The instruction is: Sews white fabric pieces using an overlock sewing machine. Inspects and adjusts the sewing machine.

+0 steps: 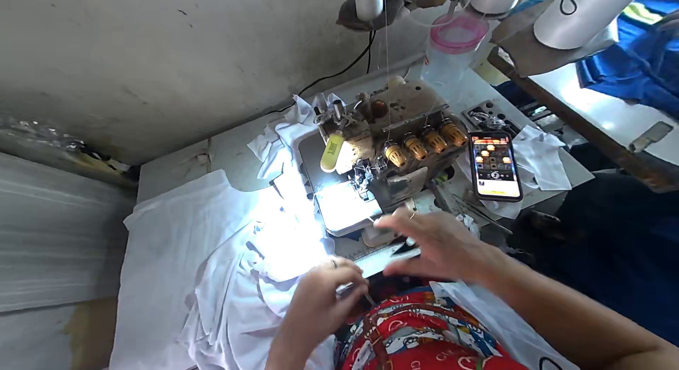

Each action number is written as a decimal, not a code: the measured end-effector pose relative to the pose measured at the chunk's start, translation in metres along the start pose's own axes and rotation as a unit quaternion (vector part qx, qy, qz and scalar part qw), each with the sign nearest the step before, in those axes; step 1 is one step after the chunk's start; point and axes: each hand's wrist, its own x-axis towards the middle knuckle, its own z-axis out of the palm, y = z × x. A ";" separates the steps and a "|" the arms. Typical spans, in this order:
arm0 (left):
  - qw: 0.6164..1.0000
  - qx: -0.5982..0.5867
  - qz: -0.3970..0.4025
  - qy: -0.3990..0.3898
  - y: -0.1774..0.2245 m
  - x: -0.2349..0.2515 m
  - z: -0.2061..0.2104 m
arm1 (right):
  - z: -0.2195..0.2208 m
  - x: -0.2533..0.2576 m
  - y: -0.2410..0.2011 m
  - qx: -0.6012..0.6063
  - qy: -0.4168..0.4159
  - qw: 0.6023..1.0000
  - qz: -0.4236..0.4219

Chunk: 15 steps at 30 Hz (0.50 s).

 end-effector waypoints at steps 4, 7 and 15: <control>0.974 0.100 -0.007 0.205 -0.005 0.049 0.002 | -0.022 0.023 0.031 -0.192 0.226 0.955 -0.026; 0.959 0.139 0.026 0.246 -0.012 0.079 0.018 | -0.027 0.039 0.043 -0.242 0.237 0.941 -0.028; 0.947 0.159 0.090 0.266 0.012 0.116 0.016 | -0.023 0.048 0.047 -0.227 0.265 0.936 -0.037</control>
